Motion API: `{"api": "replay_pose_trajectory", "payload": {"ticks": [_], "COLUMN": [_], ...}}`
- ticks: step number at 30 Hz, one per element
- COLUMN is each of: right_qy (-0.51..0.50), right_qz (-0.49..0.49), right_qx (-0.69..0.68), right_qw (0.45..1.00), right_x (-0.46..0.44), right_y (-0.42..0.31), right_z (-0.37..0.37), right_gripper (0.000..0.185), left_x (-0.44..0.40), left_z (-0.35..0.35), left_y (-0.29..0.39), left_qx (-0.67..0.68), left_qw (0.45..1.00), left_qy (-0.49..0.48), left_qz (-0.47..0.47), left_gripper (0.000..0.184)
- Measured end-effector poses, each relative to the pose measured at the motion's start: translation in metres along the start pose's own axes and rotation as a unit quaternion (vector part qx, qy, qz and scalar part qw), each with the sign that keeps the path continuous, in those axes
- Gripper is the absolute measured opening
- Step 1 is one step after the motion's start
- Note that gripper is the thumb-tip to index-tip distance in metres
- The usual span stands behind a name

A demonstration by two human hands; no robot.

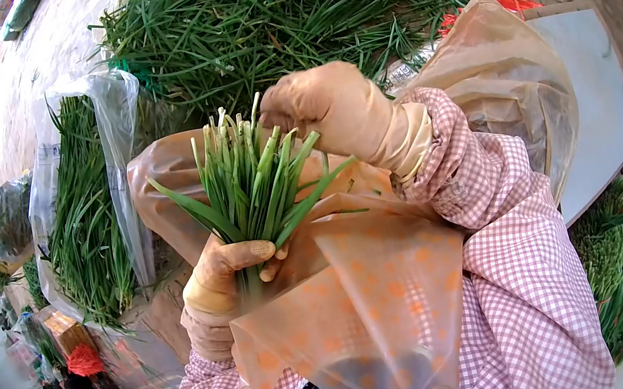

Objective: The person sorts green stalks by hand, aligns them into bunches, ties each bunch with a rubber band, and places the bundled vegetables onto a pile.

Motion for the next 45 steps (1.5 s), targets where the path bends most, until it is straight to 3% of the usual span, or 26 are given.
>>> {"api": "replay_pose_trajectory", "payload": {"ticks": [1, 3, 5, 7, 10, 11, 13, 14, 15, 17, 19, 21, 26, 30, 33, 35, 37, 39, 45], "right_qy": [-0.002, 0.161, 0.326, 0.436, 0.442, 0.439, 0.336, 0.249, 0.159, 0.076, 0.04, 0.013, 0.022, 0.036, 0.013, -0.068, -0.026, 0.004, -0.03], "right_qz": [0.0, -0.058, -0.242, -0.261, -0.25, -0.251, -0.046, -0.014, 0.02, 0.179, 0.162, 0.104, 0.062, 0.09, 0.022, -0.062, -0.186, -0.273, -0.311], "right_qx": [-0.001, 0.004, -0.13, -0.18, -0.285, -0.285, -0.059, 0.006, 0.07, 0.254, 0.261, 0.213, 0.074, 0.099, 0.128, 0.154, -0.061, -0.238, -0.221], "right_qw": [1.0, 0.985, 0.905, 0.842, 0.812, 0.814, 0.939, 0.968, 0.984, 0.947, 0.951, 0.972, 0.995, 0.99, 0.991, 0.984, 0.98, 0.932, 0.924], "right_x": [0.0, -0.001, -0.009, -0.008, 0.005, -0.003, -0.011, -0.007, -0.005, -0.003, 0.004, 0.014, 0.029, 0.017, 0.012, 0.008, 0.009, 0.011, 0.007], "right_y": [0.002, 0.006, 0.004, 0.018, 0.061, 0.046, -0.003, -0.024, -0.04, -0.044, -0.042, -0.031, -0.021, -0.04, -0.046, -0.039, -0.032, -0.033, -0.037], "right_z": [0.002, 0.013, 0.041, 0.073, 0.098, 0.082, 0.031, 0.018, 0.006, -0.021, -0.028, -0.027, -0.027, -0.023, -0.026, -0.031, -0.035, -0.034, -0.034], "right_gripper": [0.02, 0.011, 0.008, 0.009, 0.013, 0.013, 0.016, 0.016, 0.016, 0.015, 0.015, 0.012, 0.014, 0.019, 0.024, 0.025, 0.031, 0.024, 0.02], "left_x": [0.001, 0.001, 0.0, 0.001, 0.004, 0.005, 0.009, 0.01, 0.011, 0.014, 0.017, 0.019, 0.018, 0.016, 0.015, 0.014, 0.011, 0.013, 0.009], "left_z": [0.002, 0.009, 0.014, 0.014, 0.009, 0.009, 0.004, -0.001, -0.003, -0.001, 0.002, 0.006, 0.007, 0.012, 0.012, 0.012, 0.012, 0.005, 0.003], "left_y": [-0.002, -0.007, -0.011, -0.012, -0.009, -0.008, -0.008, -0.007, -0.007, -0.012, -0.017, -0.023, -0.024, -0.028, -0.029, -0.032, -0.034, -0.028, -0.028], "left_qx": [0.002, 0.003, 0.015, 0.026, 0.056, 0.048, 0.046, 0.032, 0.015, 0.035, 0.055, 0.165, 0.187, 0.154, 0.152, 0.167, 0.16, 0.166, 0.164], "left_qw": [1.0, 1.0, 1.0, 0.999, 0.998, 0.999, 0.999, 0.999, 0.997, 0.996, 0.995, 0.983, 0.981, 0.987, 0.987, 0.985, 0.985, 0.984, 0.981], "left_qy": [0.001, -0.01, -0.023, -0.038, -0.022, -0.01, 0.008, 0.039, 0.068, 0.075, 0.079, 0.076, 0.051, 0.023, 0.011, 0.007, 0.02, 0.027, 0.056], "left_qz": [0.0, 0.012, 0.01, 0.006, -0.007, -0.001, 0.007, -0.004, -0.016, -0.027, -0.038, -0.026, -0.03, -0.04, -0.044, -0.042, -0.063, -0.062, -0.09], "left_gripper": [0.051, 0.051, 0.051, 0.051, 0.051, 0.051, 0.052, 0.048, 0.045, 0.045, 0.046, 0.053, 0.061, 0.064, 0.065, 0.064, 0.063, 0.062, 0.057]}}
Point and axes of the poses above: each hand's wrist, its own x-axis away from the middle knuckle, its own z-axis out of the back of the hand, y = z × x, the point moved 1 cm from there along -x, towards the middle knuckle, and after that the axes turned 8 degrees about -x, right-handed, at the moved point
